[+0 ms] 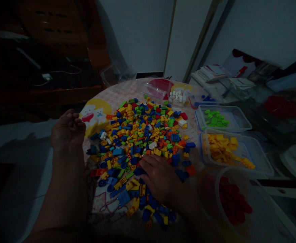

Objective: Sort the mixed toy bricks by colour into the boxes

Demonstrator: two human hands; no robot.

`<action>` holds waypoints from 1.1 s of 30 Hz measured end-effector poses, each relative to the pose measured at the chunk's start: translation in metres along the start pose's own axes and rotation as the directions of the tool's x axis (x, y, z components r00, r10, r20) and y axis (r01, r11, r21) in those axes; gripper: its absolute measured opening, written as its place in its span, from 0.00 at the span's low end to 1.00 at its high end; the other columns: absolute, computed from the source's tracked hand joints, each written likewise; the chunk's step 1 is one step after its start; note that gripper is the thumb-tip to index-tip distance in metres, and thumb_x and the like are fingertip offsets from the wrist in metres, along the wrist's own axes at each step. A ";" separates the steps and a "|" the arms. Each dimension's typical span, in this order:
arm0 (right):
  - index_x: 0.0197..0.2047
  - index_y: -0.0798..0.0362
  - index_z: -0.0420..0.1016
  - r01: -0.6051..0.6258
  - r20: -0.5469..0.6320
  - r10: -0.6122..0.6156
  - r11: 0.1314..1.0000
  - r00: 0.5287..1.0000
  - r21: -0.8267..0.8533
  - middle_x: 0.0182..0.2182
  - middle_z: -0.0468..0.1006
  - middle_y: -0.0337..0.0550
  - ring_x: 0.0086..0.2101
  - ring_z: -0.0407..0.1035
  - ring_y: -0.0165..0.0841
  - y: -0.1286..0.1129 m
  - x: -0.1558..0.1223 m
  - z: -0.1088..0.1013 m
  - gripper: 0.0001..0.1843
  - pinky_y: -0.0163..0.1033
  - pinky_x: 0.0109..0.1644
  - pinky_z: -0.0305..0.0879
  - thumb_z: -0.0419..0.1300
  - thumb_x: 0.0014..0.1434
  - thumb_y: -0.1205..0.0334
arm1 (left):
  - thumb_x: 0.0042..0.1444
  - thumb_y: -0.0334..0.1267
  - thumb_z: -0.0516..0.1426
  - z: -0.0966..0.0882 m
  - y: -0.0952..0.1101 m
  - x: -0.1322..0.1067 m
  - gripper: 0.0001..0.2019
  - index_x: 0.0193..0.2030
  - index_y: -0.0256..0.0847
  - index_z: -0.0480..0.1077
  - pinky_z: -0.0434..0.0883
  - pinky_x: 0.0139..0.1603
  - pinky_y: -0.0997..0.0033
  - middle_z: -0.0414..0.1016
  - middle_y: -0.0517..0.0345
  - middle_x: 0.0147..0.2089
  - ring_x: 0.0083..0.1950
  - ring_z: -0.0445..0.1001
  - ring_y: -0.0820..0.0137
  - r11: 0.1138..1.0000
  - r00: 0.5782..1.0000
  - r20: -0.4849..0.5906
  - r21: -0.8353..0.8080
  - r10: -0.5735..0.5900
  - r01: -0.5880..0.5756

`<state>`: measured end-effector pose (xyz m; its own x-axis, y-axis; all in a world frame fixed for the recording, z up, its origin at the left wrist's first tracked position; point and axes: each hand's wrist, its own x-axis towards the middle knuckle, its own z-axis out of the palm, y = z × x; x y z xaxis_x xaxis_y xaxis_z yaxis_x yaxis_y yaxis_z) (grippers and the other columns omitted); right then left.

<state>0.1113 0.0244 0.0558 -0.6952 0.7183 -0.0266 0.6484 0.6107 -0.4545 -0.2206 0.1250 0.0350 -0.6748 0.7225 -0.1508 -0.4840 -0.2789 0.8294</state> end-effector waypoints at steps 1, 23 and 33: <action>0.64 0.55 0.69 -0.004 -0.029 0.004 1.000 1.000 0.011 0.63 0.70 0.52 0.63 0.63 0.42 0.003 0.000 0.000 0.22 0.52 0.67 0.62 0.51 0.70 0.61 | 0.49 0.26 0.60 0.002 0.001 -0.002 0.07 0.35 0.39 0.70 0.64 0.24 0.85 0.70 0.63 0.27 0.25 0.66 0.82 1.000 1.000 -0.016 -0.011 -0.012 0.012; 0.49 0.57 0.77 -0.705 -0.242 0.669 0.700 0.703 -0.115 0.36 0.83 0.52 0.36 0.78 0.40 0.053 0.022 -0.010 0.18 0.39 0.37 0.66 0.47 0.69 0.65 | 0.42 0.25 0.59 0.011 -0.001 -0.008 0.08 0.31 0.38 0.72 0.64 0.24 0.84 0.71 0.61 0.27 0.26 0.65 0.80 0.999 0.998 -0.045 0.011 -0.052 0.053; 0.49 0.54 0.76 -0.660 -0.193 0.639 0.748 0.745 -0.072 0.42 0.83 0.48 0.43 0.76 0.38 0.056 0.013 -0.008 0.14 0.37 0.43 0.63 0.53 0.67 0.60 | 0.43 0.24 0.58 0.008 -0.003 -0.005 0.09 0.34 0.36 0.72 0.66 0.23 0.86 0.70 0.59 0.28 0.26 0.67 0.80 0.999 0.999 -0.024 0.017 -0.043 0.043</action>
<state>0.1411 0.0709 0.0376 -0.0437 0.9894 -0.1388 0.9660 0.0064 -0.2586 -0.2115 0.1274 0.0376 -0.6665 0.7186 -0.1986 -0.5032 -0.2371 0.8310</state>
